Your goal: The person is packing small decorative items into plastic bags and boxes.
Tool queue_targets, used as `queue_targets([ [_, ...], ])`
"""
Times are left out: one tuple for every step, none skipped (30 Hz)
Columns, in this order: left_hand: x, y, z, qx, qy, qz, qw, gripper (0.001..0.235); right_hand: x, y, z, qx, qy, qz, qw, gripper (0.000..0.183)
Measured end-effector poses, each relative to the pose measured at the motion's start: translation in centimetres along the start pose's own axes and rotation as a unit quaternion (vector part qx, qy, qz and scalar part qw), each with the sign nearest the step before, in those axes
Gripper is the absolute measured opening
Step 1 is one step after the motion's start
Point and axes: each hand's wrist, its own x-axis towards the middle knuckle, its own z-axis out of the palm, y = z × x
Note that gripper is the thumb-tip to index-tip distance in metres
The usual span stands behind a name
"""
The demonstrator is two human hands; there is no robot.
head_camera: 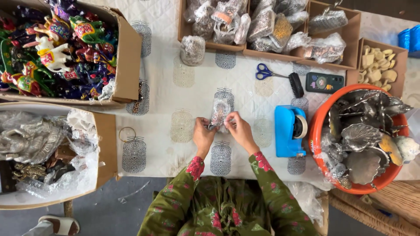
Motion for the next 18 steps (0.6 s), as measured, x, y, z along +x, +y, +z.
queue_targets([
  [-0.1,0.0,0.0,0.004,0.001,0.003,1.0,0.061,0.4,0.1,-0.3,-0.023,-0.048,-0.007,0.999,0.034],
  [0.2,0.2,0.0,0.006,0.001,0.009,1.0,0.06,1.1,0.2,-0.7,-0.047,-0.093,-0.016,0.994,0.021],
  [0.0,-0.2,0.2,0.004,0.003,0.012,1.0,0.06,1.3,-0.5,-1.1,-0.049,-0.09,-0.02,0.995,0.021],
  [0.2,-0.5,0.4,0.006,0.006,0.014,1.0,0.06,1.8,-1.3,-1.5,-0.074,-0.145,-0.072,0.984,0.02],
  [0.4,-0.8,0.5,0.008,0.009,0.015,1.0,0.06,2.3,-2.0,-1.8,-0.099,-0.199,-0.123,0.967,0.019],
  [0.5,-0.8,0.6,0.006,0.011,0.02,1.0,0.06,2.7,-2.6,-1.9,-0.1,-0.195,-0.127,0.967,0.019],
  [0.7,-0.9,0.8,0.009,0.01,0.018,1.0,0.059,3.1,-3.2,-1.9,-0.119,-0.241,-0.115,0.956,0.019],
  [0.4,-1.3,0.8,0.013,0.007,0.013,1.0,0.058,3.1,-3.6,-1.8,-0.135,-0.289,-0.1,0.942,0.019],
  [0.3,-1.0,0.6,0.013,0.007,0.015,1.0,0.058,3.3,-3.2,-1.5,-0.135,-0.287,-0.1,0.943,0.019],
  [0.3,-0.6,0.5,0.014,0.006,0.01,1.0,0.058,3.7,-2.9,-1.2,-0.166,-0.298,-0.122,0.932,0.02],
  [0.4,-0.2,0.3,0.014,0.005,0.006,1.0,0.058,4.2,-2.5,-0.9,-0.196,-0.308,-0.143,0.92,0.022],
  [0.4,-0.4,0.3,0.014,0.006,0.008,1.0,0.058,4.3,-2.3,-0.7,-0.196,-0.306,-0.145,0.92,0.022],
  [0.5,-0.5,0.4,0.015,0.003,0.005,1.0,0.058,4.4,-2.1,-0.5,-0.202,-0.301,-0.178,0.915,0.022],
  [0.4,-0.7,0.5,0.017,0.0,0.002,1.0,0.058,4.5,-1.8,-0.3,-0.208,-0.296,-0.211,0.908,0.023],
  [0.6,-0.6,0.4,0.017,0.0,0.004,1.0,0.058,4.8,-1.8,-0.2,-0.208,-0.295,-0.212,0.908,0.023],
  [0.5,-0.6,0.4,0.011,-0.001,0.004,1.0,0.058,4.8,-1.6,-0.1,-0.22,-0.296,-0.231,0.901,0.023],
  [0.4,-0.5,0.4,0.006,-0.002,0.005,1.0,0.059,4.9,-1.5,0.0,-0.232,-0.296,-0.249,0.892,0.024],
  [0.4,-0.5,0.3,0.007,-0.003,0.006,1.0,0.059,5.0,-1.2,0.2,-0.232,-0.294,-0.248,0.893,0.024],
])
